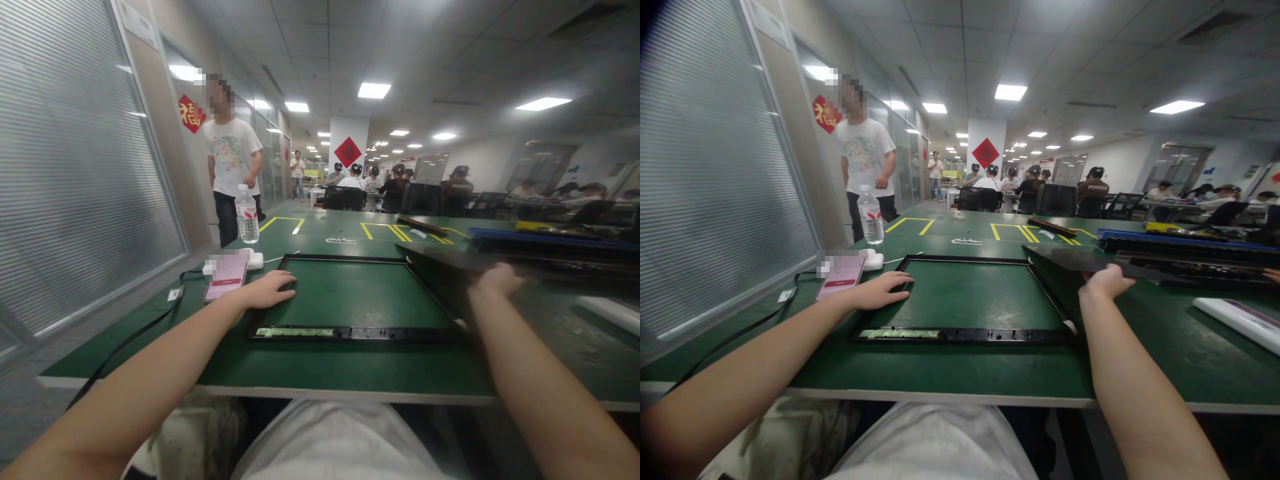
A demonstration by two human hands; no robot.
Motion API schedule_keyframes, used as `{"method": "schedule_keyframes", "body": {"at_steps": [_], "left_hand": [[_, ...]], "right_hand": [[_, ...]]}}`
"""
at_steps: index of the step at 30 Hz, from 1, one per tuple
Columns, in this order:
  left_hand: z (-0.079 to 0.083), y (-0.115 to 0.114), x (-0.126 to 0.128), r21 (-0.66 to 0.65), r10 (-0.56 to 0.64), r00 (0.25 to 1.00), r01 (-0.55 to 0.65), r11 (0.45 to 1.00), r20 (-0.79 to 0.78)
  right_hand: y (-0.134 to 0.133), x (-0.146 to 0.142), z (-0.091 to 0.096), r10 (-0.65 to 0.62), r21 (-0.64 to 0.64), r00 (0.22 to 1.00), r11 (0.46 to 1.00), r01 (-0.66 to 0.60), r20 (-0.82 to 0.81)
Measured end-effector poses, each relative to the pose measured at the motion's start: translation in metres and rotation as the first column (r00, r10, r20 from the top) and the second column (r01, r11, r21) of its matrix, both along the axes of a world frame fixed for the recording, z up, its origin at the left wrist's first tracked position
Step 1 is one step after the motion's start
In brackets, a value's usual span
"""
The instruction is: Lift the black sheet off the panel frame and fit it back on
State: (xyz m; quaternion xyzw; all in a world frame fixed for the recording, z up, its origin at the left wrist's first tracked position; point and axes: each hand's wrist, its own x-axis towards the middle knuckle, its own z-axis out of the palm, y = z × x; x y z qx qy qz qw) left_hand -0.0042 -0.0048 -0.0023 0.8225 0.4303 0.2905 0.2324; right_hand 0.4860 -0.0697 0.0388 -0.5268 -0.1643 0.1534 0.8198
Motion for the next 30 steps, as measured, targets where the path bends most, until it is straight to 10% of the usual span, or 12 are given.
{"method": "schedule_keyframes", "body": {"at_steps": [11,30], "left_hand": [[0.002,0.000,0.000,0.096,-0.025,0.865,0.084,0.992,-0.502],[0.006,-0.004,0.002,0.093,-0.022,0.843,0.085,0.992,-0.537]], "right_hand": [[0.013,0.006,-0.017,-0.191,0.007,0.925,0.979,0.205,-0.329],[0.026,0.040,-0.043,-0.078,0.011,0.846,0.995,0.099,-0.527]]}}
